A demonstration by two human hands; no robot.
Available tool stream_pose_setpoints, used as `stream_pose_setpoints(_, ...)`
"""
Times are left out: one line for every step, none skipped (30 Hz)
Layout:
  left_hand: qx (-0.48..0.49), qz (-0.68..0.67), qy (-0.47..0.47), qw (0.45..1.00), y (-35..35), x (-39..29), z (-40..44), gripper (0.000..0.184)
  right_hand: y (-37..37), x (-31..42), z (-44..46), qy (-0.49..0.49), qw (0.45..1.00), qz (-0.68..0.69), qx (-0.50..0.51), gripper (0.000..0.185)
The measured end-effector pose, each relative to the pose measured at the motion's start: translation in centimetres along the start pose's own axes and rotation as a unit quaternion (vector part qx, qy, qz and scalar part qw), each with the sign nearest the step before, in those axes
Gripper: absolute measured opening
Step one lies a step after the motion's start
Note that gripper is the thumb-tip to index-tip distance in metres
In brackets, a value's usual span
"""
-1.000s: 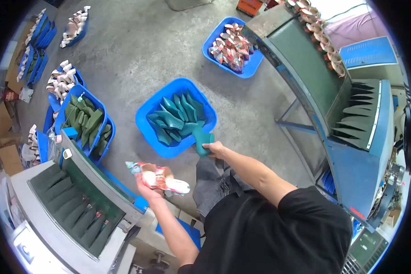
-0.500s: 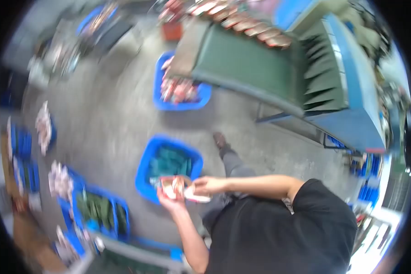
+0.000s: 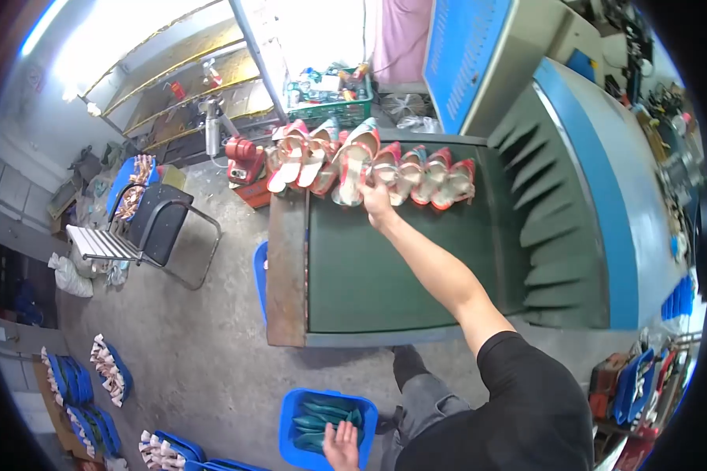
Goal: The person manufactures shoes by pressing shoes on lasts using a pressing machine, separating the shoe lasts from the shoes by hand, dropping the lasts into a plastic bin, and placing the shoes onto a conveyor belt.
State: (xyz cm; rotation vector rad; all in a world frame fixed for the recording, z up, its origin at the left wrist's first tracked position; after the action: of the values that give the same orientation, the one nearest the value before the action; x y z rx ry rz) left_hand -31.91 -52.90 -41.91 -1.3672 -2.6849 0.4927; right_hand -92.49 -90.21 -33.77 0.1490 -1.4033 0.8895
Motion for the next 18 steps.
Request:
stream_pose_setpoints(-0.032, 0.039, -0.022, 0.998, -0.6, 0.5, -0.7, 0.064, -0.9, -0.9, 2.3, 0.013, 0.999, -0.016, -0.028, 0.041)
stream_pose_setpoints(-0.038, 0.033, -0.027, 0.998, -0.7, 0.9, -0.6, 0.064, -0.9, -4.1, 4.4, 0.024, 0.999, -0.011, -0.027, 0.039)
stream_pose_setpoints(-0.037, 0.039, -0.025, 0.998, -0.4, 1.6, -0.4, 0.064, -0.9, -7.1, 5.3, -0.01, 0.999, -0.016, -0.029, 0.037)
stream_pose_setpoints(-0.036, 0.044, -0.022, 0.998, -0.1, 2.2, -0.1, 0.064, -1.0, -9.1, 5.9, -0.043, 0.998, -0.021, -0.032, 0.036)
stream_pose_setpoints(-0.042, 0.044, -0.021, 0.998, 0.0, 2.5, 0.0, 0.066, -1.3, -9.7, 5.9, -0.047, 0.998, -0.02, -0.027, 0.036)
stream_pose_setpoints(-0.043, 0.038, -0.024, 0.998, 0.1, 2.9, 0.1, 0.066, -1.0, -9.8, 5.6, -0.05, 0.996, -0.057, -0.036, 0.036)
stream_pose_setpoints(-0.057, 0.031, -0.025, 0.998, 0.5, 3.3, 0.3, 0.066, -0.9, -9.7, 5.4, -0.052, 0.993, -0.093, -0.043, 0.036)
stream_pose_setpoints(-0.072, 0.024, -0.026, 0.997, 0.7, 3.8, 0.1, 0.066, -0.3, -11.0, 5.9, -0.002, 0.994, -0.112, -0.008, 0.036)
stream_pose_setpoints(-0.077, 0.011, -0.03, 0.997, 0.4, 4.1, -0.3, 0.065, 0.6, -11.4, 5.1, -0.033, 0.99, -0.137, -0.021, 0.042)
stream_pose_setpoints(-0.077, 0.001, -0.032, 0.997, 0.9, 4.5, -0.4, 0.065, 1.4, -11.4, 3.5, -0.063, 0.984, -0.163, -0.033, 0.047)
stream_pose_setpoints(-0.072, -0.009, -0.039, 0.997, 1.5, 4.8, -0.2, 0.065, 1.1, -9.2, 1.3, -0.069, 0.982, -0.173, -0.028, 0.049)
stream_pose_setpoints(-0.068, -0.019, -0.047, 0.996, 2.4, 5.2, -0.2, 0.065, 0.8, -6.5, -1.6, -0.074, 0.98, -0.183, -0.021, 0.052)
stream_pose_setpoints(-0.068, -0.03, -0.05, 0.996, 3.3, 5.9, -0.4, 0.065, 0.6, -5.2, -4.7, -0.1, 0.977, -0.187, 0.012, 0.048)
stream_pose_setpoints(-0.058, -0.039, -0.066, 0.995, 4.1, 6.5, -0.8, 0.065, 0.5, -4.4, -8.2, -0.126, 0.972, -0.19, 0.048, 0.046)
stream_pose_setpoints(-0.048, -0.05, -0.085, 0.994, 4.9, 6.9, -1.6, 0.065, 0.8, -4.7, -12.0, -0.124, 0.968, -0.198, 0.087, 0.042)
stream_pose_setpoints(-0.05, -0.066, -0.096, 0.992, 5.8, 7.5, -2.8, 0.065, 0.7, -5.3, -16.7, -0.123, 0.963, -0.204, 0.128, 0.039)
stream_pose_setpoints(-0.052, -0.095, -0.108, 0.988, 6.4, 8.1, -3.9, 0.063, -0.1, -3.9, -22.4, -0.165, 0.95, -0.212, 0.158, 0.033)
stream_pose_setpoints(-0.057, -0.131, -0.125, 0.982, 7.7, 9.1, -5.5, 0.061, -1.2, -3.1, -28.9, -0.206, 0.938, -0.197, 0.195, 0.033)
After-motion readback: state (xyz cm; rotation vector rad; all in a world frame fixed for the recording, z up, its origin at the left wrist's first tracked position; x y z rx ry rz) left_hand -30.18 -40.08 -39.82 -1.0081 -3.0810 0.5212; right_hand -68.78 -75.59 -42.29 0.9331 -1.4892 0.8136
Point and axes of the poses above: each hand's wrist, its own z-axis towards the middle knuckle, its own y-axis out of the back of the hand, x = y × z, the point moved 9 cm from there along z, towards the middle knuckle, and after that the axes turned 15 degrees about y, right-handed, at the moved point
